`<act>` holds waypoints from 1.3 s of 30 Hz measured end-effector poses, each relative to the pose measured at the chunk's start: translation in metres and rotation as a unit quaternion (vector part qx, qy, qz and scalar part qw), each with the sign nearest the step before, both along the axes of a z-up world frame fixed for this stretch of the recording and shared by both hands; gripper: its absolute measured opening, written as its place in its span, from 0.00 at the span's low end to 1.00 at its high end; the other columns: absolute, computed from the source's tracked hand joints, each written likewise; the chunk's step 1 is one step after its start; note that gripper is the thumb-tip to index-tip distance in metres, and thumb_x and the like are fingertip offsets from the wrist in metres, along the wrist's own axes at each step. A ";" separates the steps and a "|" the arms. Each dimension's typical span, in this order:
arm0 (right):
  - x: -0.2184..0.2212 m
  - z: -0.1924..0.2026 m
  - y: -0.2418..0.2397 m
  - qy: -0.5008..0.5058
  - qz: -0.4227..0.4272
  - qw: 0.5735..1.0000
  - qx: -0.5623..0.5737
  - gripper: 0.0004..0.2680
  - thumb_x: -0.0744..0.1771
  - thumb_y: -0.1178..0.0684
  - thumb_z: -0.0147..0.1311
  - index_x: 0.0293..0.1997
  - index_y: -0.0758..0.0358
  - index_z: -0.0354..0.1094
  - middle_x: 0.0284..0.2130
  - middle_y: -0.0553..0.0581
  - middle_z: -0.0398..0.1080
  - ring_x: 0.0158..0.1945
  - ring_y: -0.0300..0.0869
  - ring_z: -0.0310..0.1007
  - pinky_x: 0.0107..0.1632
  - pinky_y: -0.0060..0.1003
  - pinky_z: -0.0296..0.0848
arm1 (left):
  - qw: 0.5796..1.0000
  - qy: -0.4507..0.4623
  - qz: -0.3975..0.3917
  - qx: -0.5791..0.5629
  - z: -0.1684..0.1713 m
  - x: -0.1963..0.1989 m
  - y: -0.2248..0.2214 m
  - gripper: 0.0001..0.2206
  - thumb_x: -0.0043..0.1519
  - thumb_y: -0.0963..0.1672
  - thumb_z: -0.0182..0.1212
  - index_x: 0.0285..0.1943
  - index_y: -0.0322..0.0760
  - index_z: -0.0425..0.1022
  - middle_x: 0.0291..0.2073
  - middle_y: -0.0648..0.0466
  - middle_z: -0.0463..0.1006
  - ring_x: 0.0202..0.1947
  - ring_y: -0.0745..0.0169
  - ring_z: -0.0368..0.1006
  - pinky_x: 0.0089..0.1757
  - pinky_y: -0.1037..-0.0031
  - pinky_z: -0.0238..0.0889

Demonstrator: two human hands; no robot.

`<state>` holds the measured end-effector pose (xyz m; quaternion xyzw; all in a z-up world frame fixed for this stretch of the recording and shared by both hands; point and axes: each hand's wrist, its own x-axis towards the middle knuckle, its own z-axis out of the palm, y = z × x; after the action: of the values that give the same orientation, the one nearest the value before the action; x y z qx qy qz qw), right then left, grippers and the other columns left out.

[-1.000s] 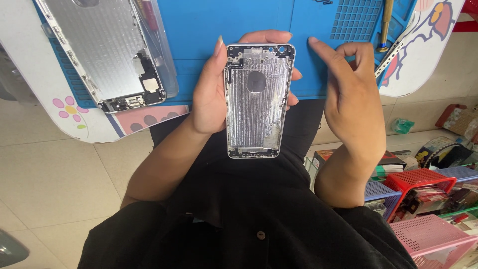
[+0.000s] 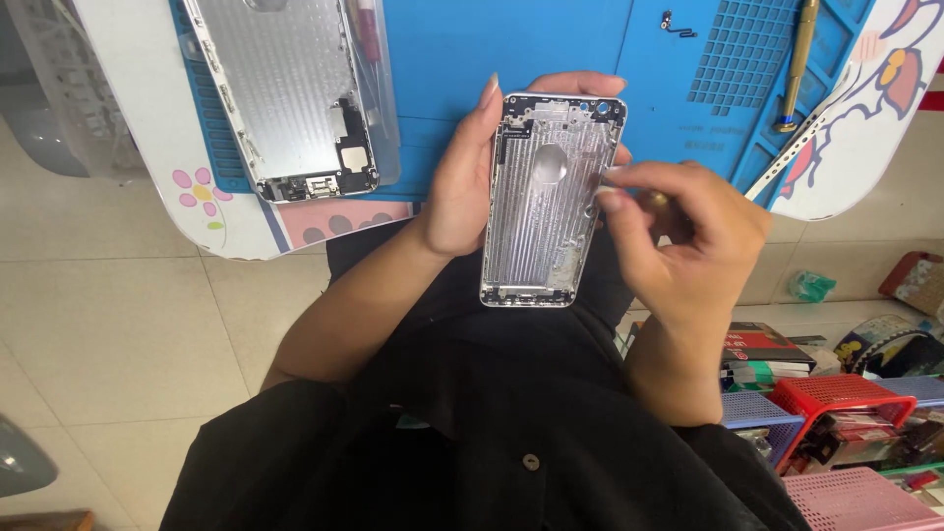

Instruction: Assembling components into a mobile phone chassis using screwdrivers and tweezers.

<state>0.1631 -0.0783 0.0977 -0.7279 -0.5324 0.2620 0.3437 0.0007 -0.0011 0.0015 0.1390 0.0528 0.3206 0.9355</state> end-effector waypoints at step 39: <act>0.003 -0.035 -0.020 0.195 -0.012 0.978 0.074 0.03 0.70 0.64 0.58 0.43 0.68 0.67 0.33 0.49 0.69 0.32 0.29 0.62 0.37 0.24 0.62 | 0.993 0.067 0.046 0.081 0.020 -0.001 0.001 0.24 0.69 0.44 0.38 0.75 0.30 0.57 0.61 0.38 0.74 0.62 0.51 0.73 0.64 0.60 0.66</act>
<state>0.1659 -0.0982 0.0622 -0.6415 -0.4641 0.3547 0.4972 -0.0005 0.0001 0.0214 0.2328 0.0952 0.3567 0.8997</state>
